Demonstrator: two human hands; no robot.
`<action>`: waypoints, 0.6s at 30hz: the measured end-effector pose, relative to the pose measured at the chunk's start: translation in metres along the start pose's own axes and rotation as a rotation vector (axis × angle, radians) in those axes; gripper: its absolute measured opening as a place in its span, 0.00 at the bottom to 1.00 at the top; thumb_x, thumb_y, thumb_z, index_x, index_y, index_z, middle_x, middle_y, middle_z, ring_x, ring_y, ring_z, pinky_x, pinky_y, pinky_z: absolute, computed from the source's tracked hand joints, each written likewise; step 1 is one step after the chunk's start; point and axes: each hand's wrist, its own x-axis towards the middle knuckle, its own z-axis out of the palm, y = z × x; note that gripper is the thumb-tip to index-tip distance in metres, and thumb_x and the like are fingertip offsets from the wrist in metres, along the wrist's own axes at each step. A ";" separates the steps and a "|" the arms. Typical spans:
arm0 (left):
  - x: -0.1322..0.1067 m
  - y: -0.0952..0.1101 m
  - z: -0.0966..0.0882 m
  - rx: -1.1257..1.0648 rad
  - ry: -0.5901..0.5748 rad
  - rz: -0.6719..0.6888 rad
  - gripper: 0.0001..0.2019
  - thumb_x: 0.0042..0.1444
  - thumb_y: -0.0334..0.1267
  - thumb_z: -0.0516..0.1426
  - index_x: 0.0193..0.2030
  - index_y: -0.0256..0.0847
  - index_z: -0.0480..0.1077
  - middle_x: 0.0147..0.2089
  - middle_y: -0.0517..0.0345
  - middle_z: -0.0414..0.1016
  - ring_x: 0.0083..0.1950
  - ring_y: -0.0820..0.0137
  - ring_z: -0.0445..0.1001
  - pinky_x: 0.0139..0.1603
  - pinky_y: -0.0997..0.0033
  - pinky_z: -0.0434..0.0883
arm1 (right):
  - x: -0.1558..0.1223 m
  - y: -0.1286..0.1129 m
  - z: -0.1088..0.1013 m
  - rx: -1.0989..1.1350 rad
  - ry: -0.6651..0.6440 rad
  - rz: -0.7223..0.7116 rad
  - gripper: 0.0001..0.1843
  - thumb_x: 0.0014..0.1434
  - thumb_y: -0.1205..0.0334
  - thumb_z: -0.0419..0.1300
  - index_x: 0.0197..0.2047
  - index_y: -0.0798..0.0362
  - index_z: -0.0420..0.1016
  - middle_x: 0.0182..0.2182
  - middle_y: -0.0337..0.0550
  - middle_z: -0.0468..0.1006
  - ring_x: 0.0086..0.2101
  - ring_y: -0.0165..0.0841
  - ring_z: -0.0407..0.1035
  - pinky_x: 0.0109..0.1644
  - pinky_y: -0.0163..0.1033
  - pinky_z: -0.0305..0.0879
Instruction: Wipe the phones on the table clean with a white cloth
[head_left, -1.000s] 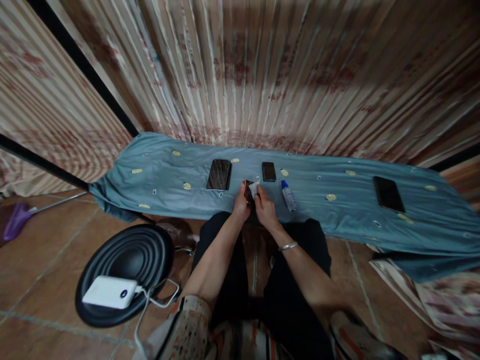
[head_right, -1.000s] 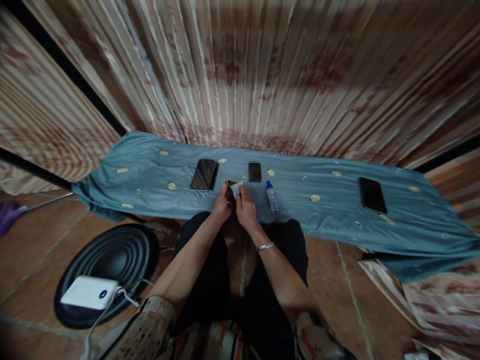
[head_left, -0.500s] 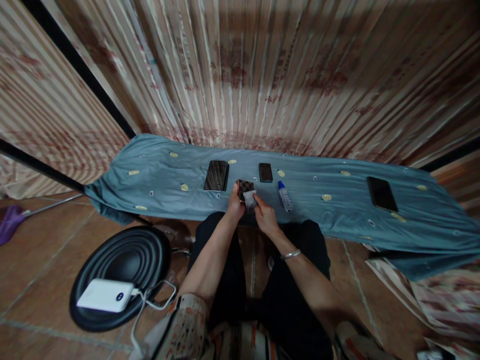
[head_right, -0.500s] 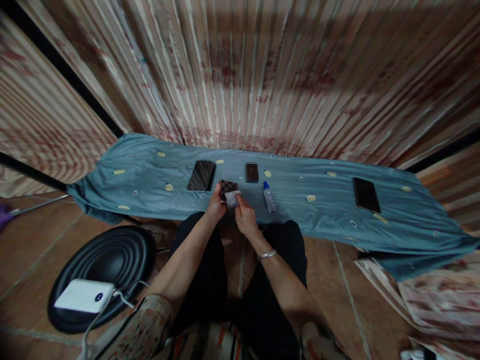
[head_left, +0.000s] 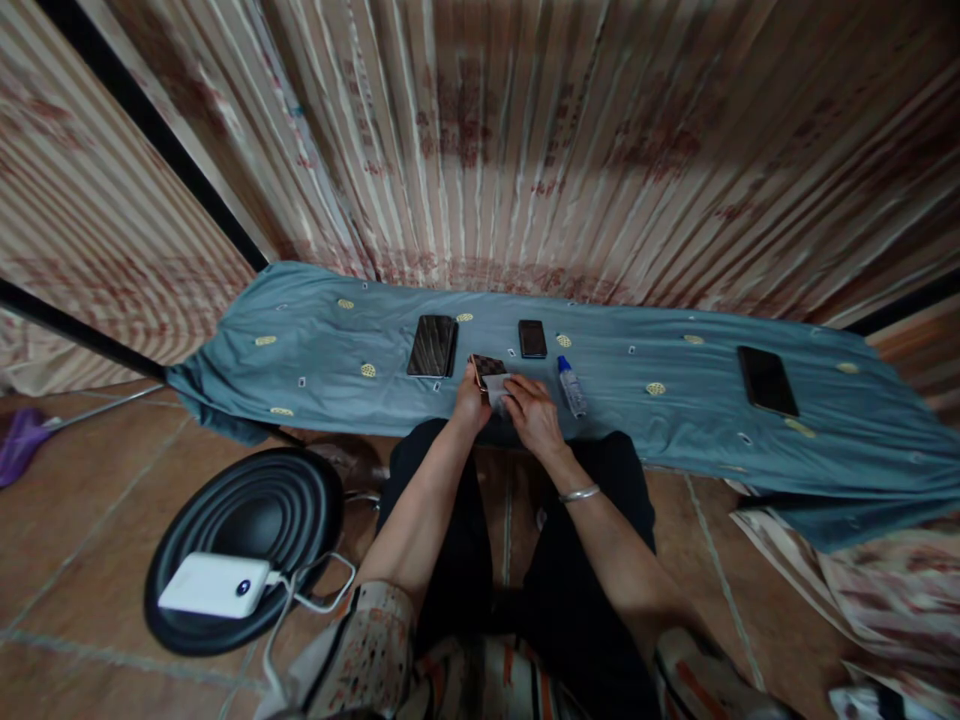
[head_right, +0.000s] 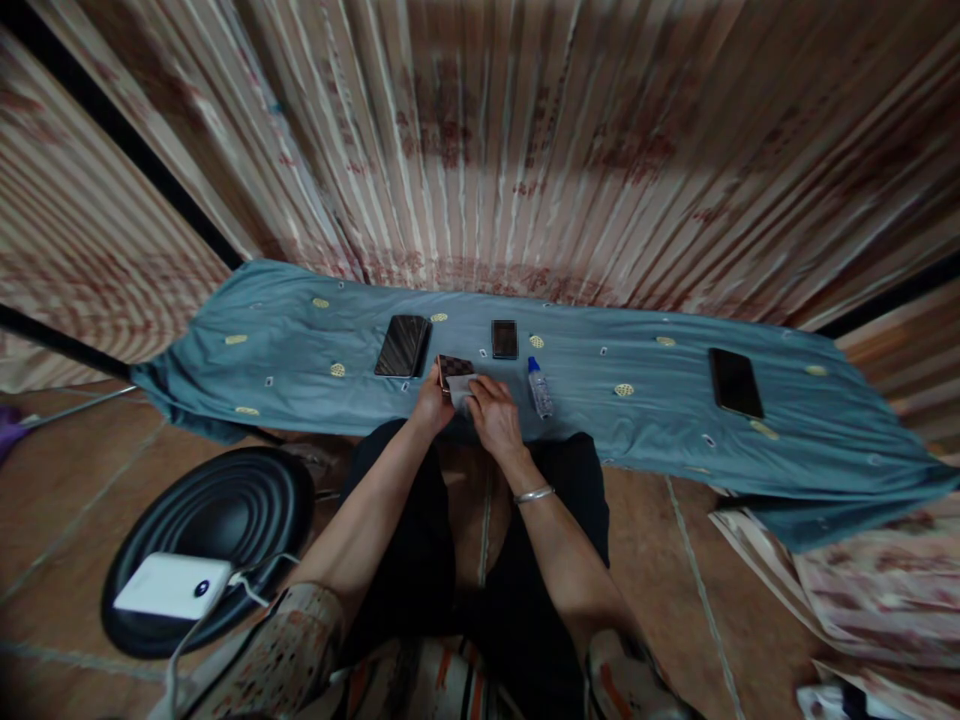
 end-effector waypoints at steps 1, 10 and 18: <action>0.000 0.000 0.000 0.000 0.001 -0.009 0.21 0.71 0.40 0.44 0.41 0.35 0.76 0.33 0.51 0.81 0.41 0.64 0.81 0.48 0.66 0.75 | 0.001 -0.001 -0.001 -0.004 -0.002 -0.012 0.19 0.69 0.56 0.54 0.56 0.51 0.78 0.58 0.52 0.77 0.56 0.46 0.70 0.64 0.56 0.66; 0.010 -0.005 -0.004 0.002 0.012 -0.005 0.20 0.72 0.36 0.44 0.38 0.35 0.76 0.25 0.59 0.74 0.27 0.73 0.72 0.38 0.76 0.70 | 0.007 -0.017 0.002 0.007 -0.020 -0.058 0.20 0.70 0.56 0.52 0.57 0.52 0.78 0.58 0.51 0.78 0.57 0.45 0.69 0.65 0.53 0.65; 0.015 -0.008 -0.002 -0.010 0.041 -0.004 0.21 0.71 0.35 0.45 0.31 0.35 0.74 0.24 0.60 0.72 0.25 0.74 0.69 0.35 0.77 0.67 | 0.008 -0.024 0.001 0.008 -0.032 -0.083 0.21 0.70 0.58 0.51 0.59 0.53 0.77 0.58 0.52 0.78 0.57 0.45 0.70 0.66 0.54 0.65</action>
